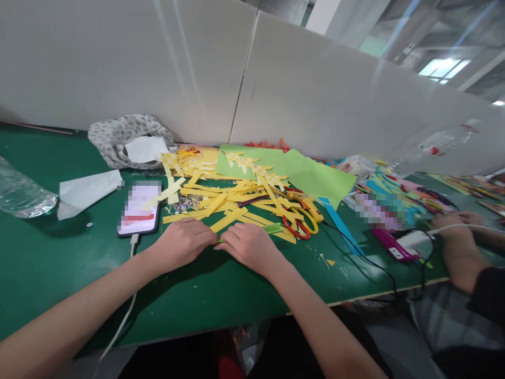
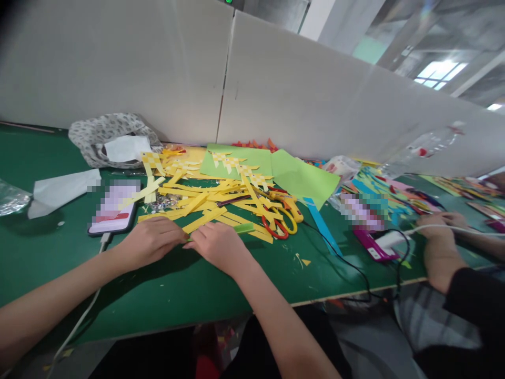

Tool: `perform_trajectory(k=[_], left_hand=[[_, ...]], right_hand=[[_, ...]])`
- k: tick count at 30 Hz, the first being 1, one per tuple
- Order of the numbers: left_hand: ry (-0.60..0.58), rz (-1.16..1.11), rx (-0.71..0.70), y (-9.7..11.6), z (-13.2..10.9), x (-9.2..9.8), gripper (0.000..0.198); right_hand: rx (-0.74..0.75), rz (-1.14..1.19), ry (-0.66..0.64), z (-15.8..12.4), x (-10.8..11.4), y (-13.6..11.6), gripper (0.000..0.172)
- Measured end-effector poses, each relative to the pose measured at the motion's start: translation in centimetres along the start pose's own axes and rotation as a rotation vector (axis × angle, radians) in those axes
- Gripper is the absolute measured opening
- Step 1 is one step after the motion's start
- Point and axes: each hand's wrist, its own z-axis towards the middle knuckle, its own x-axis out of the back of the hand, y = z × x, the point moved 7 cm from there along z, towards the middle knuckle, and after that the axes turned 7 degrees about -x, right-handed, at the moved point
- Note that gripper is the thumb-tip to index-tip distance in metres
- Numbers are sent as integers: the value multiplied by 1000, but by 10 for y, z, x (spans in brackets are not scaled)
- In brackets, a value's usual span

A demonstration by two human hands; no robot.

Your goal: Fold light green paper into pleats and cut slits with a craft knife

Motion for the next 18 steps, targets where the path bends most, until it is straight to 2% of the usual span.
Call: perform_trajectory(k=[3,5,10,13,15,18], left_hand=[[56,105,71,-7,-1,6,23],[57,169,107,-9,-1,6,21],[-1,206,8,6,3,1,26],[-1,225,-18,9,4,3,27],[0,243,12,5,3,4,25],[6,290,147,-8,0,6,22]], right_hand=[[-85,-52,-20,-1,9,16,30],[-110,-92,-16,-3,11,18,28],[-33,-105,41,-1,1,-6,33],[-29,-91,50,1,-2,-8,33],[-48,-87,32,1,2,2,31],[-140,-109,32,-4,14,30,29]])
